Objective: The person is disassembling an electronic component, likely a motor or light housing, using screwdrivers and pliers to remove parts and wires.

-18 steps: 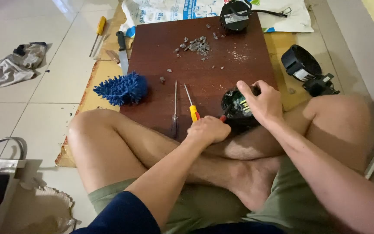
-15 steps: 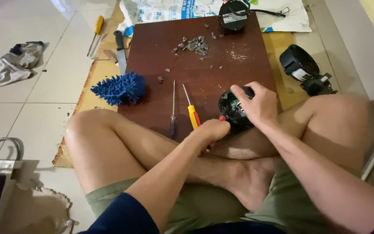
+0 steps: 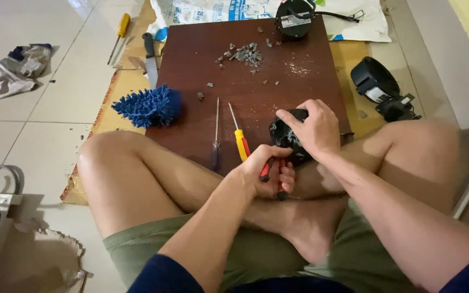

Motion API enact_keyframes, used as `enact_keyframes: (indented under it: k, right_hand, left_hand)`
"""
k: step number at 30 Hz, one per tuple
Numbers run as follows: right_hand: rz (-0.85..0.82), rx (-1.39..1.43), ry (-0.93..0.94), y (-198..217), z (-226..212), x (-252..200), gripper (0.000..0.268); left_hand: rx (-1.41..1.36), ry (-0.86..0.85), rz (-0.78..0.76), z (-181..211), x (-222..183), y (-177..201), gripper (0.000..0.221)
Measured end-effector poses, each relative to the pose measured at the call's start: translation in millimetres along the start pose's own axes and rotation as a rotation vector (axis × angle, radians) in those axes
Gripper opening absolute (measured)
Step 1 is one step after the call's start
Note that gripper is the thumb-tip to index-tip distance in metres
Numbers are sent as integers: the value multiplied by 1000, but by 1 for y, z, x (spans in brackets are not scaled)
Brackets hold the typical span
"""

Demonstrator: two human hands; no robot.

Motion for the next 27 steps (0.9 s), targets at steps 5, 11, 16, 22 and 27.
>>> enact_keyframes:
  k: [5, 11, 16, 22, 27]
  right_hand:
    - [-103, 1, 51, 0, -11, 4, 67]
    - [-132, 10, 22, 6, -18, -7, 65]
    - [-68, -61, -45, -21, 2, -7, 59]
    - [-95, -42, -598, -45, 69, -15, 82]
    - [-253, 24, -801, -35, 78, -27, 73]
  left_hand:
    - [-93, -70, -54, -5, -3, -4, 27]
    - [17, -39, 30, 1, 3, 3, 22]
    - [-115, -81, -25, 7, -11, -12, 15]
    - [-121, -265, -234, 38, -6, -47, 14]
    - [625, -326, 416, 25, -6, 14, 21]
Point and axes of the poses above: each hand's wrist, its own x-axis towards the middle knuckle, its own y-axis out of the back of the hand, z = x × y, the point moved 7 cm from there along x, towards the middle knuckle, and after that the axes turned 2 degrees about y, right-handed, at the moved point
